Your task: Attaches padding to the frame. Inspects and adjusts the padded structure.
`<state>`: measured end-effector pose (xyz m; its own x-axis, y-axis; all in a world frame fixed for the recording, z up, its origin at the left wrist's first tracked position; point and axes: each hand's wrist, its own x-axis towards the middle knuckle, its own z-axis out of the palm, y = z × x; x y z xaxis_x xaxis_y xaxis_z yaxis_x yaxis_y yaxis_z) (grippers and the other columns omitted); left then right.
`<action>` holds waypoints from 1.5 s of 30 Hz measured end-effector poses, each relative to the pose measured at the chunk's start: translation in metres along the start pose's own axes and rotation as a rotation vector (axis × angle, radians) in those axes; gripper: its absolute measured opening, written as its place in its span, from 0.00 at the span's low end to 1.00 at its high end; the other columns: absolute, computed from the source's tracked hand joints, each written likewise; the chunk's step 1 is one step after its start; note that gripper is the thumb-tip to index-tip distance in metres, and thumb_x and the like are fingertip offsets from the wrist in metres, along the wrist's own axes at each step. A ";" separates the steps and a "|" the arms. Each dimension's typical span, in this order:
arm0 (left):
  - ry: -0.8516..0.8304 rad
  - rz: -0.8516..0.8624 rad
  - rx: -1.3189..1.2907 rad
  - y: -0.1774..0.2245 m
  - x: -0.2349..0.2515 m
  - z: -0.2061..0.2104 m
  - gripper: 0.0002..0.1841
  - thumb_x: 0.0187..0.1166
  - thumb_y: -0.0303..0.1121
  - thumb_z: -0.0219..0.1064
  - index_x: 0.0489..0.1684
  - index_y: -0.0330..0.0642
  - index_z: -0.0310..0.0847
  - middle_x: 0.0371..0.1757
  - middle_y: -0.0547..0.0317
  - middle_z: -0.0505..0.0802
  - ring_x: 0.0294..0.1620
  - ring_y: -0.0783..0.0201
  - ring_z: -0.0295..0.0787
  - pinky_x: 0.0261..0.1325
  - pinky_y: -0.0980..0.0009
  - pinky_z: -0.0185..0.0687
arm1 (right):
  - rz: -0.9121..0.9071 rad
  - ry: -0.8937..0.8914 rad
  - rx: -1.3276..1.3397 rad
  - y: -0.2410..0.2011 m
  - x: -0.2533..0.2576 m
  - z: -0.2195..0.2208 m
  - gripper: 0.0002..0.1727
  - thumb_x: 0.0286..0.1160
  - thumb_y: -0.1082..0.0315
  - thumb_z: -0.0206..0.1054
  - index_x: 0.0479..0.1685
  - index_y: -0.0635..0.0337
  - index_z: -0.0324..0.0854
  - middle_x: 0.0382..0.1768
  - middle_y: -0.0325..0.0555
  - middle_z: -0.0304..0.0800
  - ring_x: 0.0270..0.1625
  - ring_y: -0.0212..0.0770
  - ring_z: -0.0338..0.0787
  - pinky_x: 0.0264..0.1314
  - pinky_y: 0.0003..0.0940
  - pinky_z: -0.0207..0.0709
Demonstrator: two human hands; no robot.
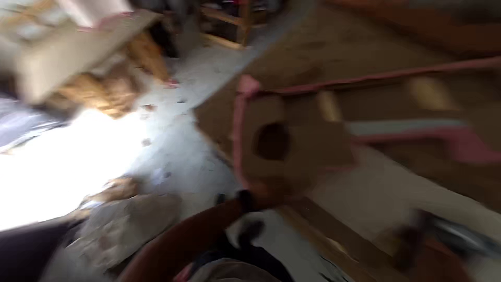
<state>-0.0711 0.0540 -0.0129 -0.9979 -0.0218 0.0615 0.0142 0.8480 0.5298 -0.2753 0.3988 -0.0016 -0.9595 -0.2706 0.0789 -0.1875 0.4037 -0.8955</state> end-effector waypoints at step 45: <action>-0.030 -0.281 0.224 -0.029 0.023 0.037 0.28 0.87 0.63 0.48 0.55 0.52 0.85 0.94 0.66 0.62 0.99 0.50 0.34 0.95 0.36 0.27 | 0.158 -0.631 -0.472 -0.095 -0.076 0.115 0.14 0.84 0.47 0.62 0.47 0.45 0.81 0.19 0.36 0.83 0.17 0.37 0.84 0.22 0.41 0.84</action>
<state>-0.0965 0.0484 -0.0584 -0.9624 -0.2575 -0.0869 -0.2717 0.9065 0.3233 -0.1602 0.2807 0.0275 -0.7088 -0.5651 -0.4223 -0.2637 0.7674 -0.5844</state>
